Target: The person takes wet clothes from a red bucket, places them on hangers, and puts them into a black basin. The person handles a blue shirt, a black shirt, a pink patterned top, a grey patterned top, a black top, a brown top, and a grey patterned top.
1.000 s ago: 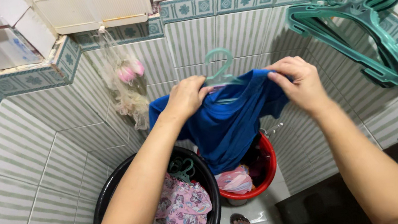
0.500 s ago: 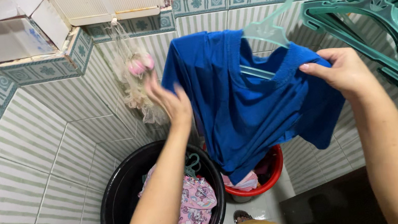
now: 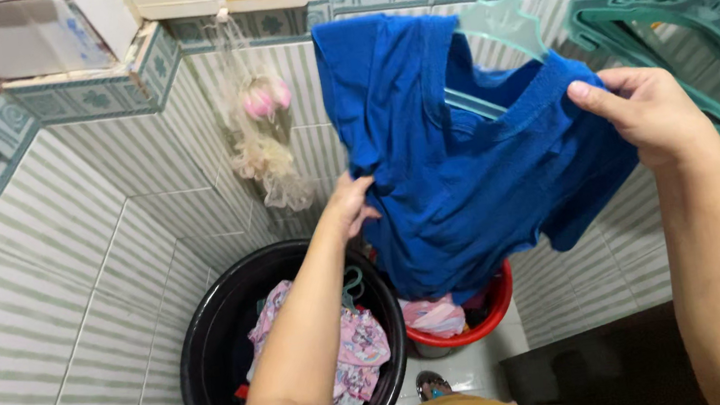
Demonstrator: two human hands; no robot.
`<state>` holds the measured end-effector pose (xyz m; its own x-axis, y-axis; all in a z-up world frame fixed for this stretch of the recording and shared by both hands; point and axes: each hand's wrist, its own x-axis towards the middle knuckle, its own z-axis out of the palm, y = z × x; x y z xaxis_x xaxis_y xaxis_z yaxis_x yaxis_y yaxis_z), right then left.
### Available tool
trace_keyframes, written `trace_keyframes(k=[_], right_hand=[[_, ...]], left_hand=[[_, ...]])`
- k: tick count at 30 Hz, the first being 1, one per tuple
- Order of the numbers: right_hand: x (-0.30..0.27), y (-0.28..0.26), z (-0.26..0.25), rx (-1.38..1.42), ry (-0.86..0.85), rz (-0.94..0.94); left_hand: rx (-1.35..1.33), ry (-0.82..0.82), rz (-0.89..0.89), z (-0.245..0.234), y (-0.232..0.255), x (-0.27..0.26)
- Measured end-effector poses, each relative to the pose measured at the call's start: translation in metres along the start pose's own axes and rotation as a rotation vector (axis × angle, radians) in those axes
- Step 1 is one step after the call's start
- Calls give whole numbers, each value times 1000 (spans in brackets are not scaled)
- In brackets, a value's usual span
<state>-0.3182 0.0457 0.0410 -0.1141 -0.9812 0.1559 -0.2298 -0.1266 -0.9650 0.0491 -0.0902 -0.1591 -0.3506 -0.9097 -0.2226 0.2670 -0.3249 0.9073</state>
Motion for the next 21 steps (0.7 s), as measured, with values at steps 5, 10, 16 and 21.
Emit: trace_keyframes(k=[5,10,16,21], right_hand=[[12,-12,18,160,-127,31],[5,-36,67,332,-315,87],[-11,-20,153,483,-460,257],[-56,122,248,611,-399,472]], left_hand=[[-363,-386,177,-17,37,-33],[-379,-339,325,-54,93,-104],[-364,-194,396,-117,108,-184],[-130,249,11,-196,31,-212]])
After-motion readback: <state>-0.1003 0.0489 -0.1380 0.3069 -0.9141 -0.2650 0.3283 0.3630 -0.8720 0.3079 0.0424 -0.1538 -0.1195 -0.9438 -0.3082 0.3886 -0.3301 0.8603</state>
